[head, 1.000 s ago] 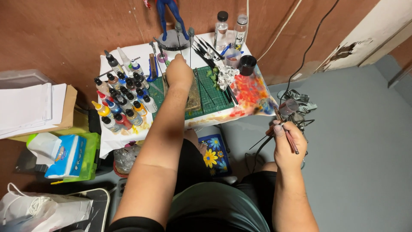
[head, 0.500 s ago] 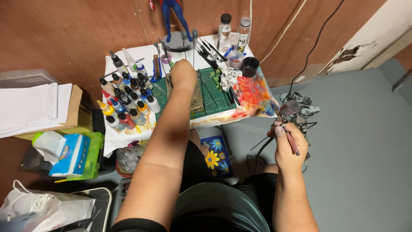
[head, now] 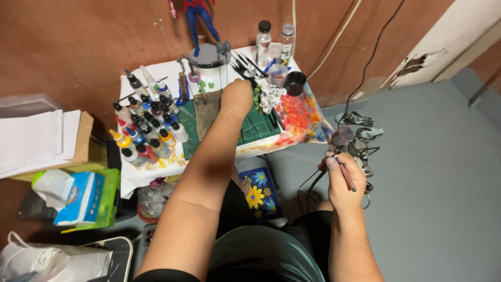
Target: A person uses an airbrush to paint a small miniature component at a workstation.
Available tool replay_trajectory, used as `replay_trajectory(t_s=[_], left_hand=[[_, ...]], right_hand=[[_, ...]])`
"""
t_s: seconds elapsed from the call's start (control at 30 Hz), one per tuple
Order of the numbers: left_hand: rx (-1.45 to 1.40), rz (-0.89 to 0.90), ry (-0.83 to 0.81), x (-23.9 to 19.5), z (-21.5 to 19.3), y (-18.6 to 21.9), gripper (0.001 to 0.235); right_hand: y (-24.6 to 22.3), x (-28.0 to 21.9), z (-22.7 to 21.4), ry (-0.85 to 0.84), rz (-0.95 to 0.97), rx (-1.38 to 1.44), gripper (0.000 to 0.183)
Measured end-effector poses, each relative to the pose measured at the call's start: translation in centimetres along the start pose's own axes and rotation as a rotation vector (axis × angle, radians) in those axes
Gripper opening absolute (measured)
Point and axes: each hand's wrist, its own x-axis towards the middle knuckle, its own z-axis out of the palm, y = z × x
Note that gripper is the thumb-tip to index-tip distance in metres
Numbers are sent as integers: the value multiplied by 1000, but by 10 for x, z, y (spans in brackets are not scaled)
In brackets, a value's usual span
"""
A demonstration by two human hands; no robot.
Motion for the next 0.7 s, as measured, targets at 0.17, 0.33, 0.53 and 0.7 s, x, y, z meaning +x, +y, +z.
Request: replay_trajectory(t_s=[0.17,0.33,0.53,0.7], left_hand=[[-169,-67,-71,4,5,-1,20],[-150,-81,-114,9,9,-2,21],[-270,-205,-142,8,3,2,27],[-105,-73,-83,47,58,-37,23]], right_hand=[[-4,-1,-5,-14,35,29,9],[8,-1,-11,-39,27,46,10],[8,-1,-12,-68,28,74,9],[12,1,-16,-106,-24,-9,11]])
